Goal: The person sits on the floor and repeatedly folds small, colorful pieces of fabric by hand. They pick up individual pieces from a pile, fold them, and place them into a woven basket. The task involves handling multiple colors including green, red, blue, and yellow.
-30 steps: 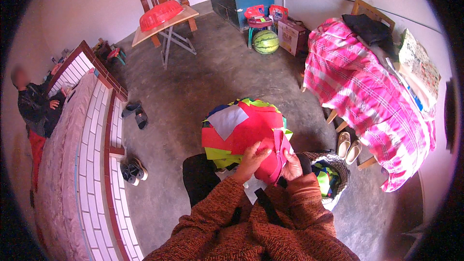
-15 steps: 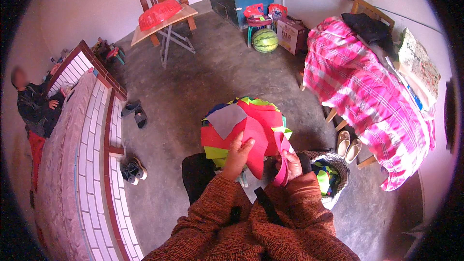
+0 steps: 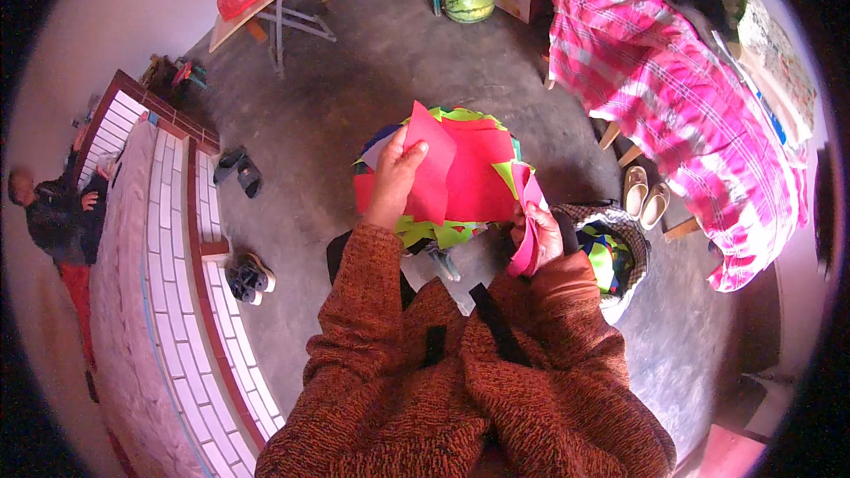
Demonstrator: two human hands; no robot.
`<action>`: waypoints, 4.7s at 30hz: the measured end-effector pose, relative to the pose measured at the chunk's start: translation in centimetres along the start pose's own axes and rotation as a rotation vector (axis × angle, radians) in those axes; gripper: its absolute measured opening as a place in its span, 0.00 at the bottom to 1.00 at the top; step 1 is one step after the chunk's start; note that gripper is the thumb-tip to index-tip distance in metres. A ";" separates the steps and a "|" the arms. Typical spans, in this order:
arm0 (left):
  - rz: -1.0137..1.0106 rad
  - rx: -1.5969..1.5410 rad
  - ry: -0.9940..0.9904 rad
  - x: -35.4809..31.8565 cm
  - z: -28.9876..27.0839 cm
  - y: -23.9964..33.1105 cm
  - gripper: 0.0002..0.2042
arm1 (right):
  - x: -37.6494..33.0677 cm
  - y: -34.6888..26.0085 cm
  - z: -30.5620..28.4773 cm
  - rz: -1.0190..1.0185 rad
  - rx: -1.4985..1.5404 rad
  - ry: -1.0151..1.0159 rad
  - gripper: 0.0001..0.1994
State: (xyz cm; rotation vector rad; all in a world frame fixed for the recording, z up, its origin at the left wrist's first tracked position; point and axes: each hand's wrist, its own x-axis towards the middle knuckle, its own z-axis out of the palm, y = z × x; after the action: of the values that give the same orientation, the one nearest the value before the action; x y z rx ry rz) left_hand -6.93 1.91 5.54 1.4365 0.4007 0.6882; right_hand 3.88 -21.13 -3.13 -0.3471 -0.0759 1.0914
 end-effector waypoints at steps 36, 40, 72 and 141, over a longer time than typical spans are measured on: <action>0.248 0.957 0.028 1.9 0.6 -4.0 0.27 | 1.0 -0.1 -1.8 0.005 -0.029 0.116 0.11; 0.254 1.134 0.060 -0.6 1.7 -3.7 0.26 | 0.5 -0.6 -1.5 0.061 0.027 -0.010 0.15; -0.111 -0.153 0.189 -6.2 5.8 -4.3 0.06 | 0.1 0.7 0.5 0.112 -0.228 -0.106 0.19; 0.453 1.664 -0.081 -1.5 3.6 -7.2 0.30 | -17.4 -12.1 -33.0 -0.079 -1.608 1.420 0.36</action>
State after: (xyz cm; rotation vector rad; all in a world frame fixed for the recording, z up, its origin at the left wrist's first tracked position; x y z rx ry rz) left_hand -4.41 -1.81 -1.29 3.1875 0.6266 0.6019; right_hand 13.69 -49.30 -28.61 -2.4318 0.3290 0.2618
